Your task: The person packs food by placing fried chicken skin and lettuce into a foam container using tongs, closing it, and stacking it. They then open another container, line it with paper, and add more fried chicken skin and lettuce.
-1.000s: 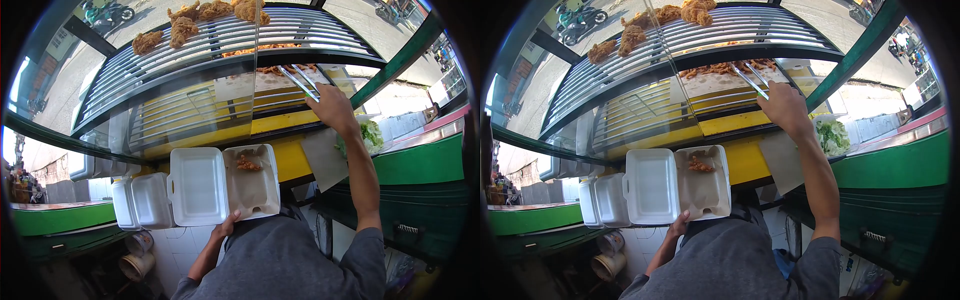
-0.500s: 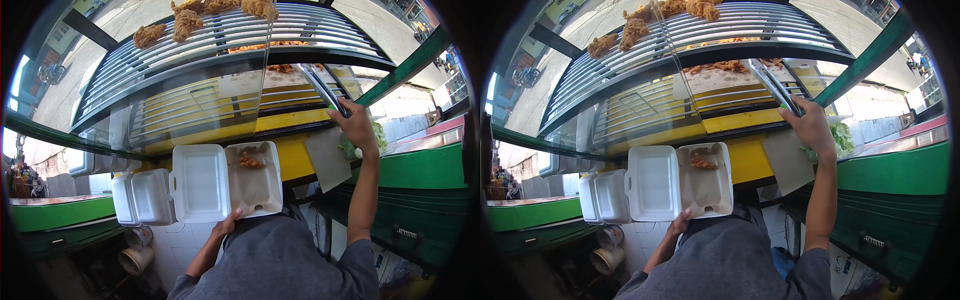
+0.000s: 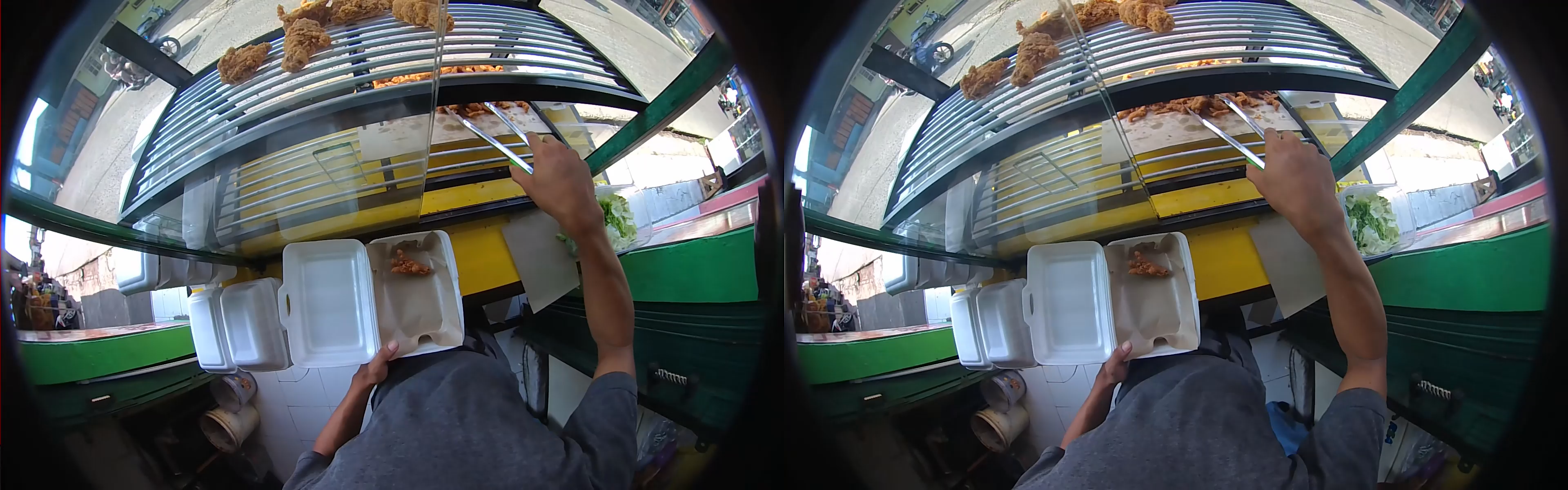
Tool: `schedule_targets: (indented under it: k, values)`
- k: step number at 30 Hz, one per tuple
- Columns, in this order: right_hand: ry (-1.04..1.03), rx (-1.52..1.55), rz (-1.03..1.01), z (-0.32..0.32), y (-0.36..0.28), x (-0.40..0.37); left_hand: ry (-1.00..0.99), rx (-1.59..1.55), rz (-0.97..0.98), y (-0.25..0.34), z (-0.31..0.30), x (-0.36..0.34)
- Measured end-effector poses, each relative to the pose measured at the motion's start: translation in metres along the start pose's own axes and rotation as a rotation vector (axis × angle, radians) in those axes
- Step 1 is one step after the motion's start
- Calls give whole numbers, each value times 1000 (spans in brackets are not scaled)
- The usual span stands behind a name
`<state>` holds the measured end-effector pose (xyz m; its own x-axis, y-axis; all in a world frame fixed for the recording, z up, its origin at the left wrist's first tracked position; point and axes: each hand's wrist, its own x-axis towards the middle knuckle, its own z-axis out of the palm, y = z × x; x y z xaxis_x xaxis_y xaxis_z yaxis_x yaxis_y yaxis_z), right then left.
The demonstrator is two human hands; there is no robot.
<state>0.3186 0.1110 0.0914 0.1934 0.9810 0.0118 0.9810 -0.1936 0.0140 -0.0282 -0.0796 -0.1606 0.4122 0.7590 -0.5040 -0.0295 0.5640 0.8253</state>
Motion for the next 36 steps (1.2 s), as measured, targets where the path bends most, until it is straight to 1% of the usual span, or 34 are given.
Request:
schedule_targets:
  k: [1, 4, 7, 10, 13, 16, 19, 20, 23, 25, 28, 31, 32, 34, 35, 36]
  values:
    - [21, -12, -10, 1, 2, 2, -4, -14, 10, 1, 1, 0]
    - [40, 120, -18, -4, 9, 2, 3, -21, 2, -5, 0, 0]
    - [42, 103, 26, -10, 9, -6, 41, -35, 55, -13, 0, 4]
    - [74, 88, -7, 0, 14, -8, 3, -20, 9, -14, -3, 6]
    - [52, 189, -17, 0, 19, -7, -45, 6, -47, -1, 0, 5]
    - [-7, 429, -8, 8, 41, -6, -46, 8, -37, -5, -2, 7]
    - [41, 648, -52, 13, 63, -18, -60, 14, -16, 2, -1, 4]
    - [-8, 757, -13, 10, 67, -27, -70, -1, -19, -3, -4, 4]
    - [-256, 931, 91, -2, 91, -63, -85, -34, -42, -22, -11, 3]
    - [-455, 980, 134, 0, 110, -87, -78, -25, -70, -23, -12, 2]
    - [-637, 1136, 61, 4, 97, -112, -103, -43, -103, -17, -9, 2]
    - [-645, 985, -208, 10, 69, -121, -84, -72, -70, -10, -8, 0]
    - [-638, 880, -277, 3, 58, -120, -115, -65, -70, -7, -10, 0]
    - [-557, 824, -305, 3, 43, -121, -176, -53, -65, -1, -14, 0]
    - [-519, 794, -320, 3, 38, -122, -158, -71, -70, -4, -14, 0]
    - [-479, 738, -292, 3, 36, -122, -139, -89, -74, -4, -13, 2]
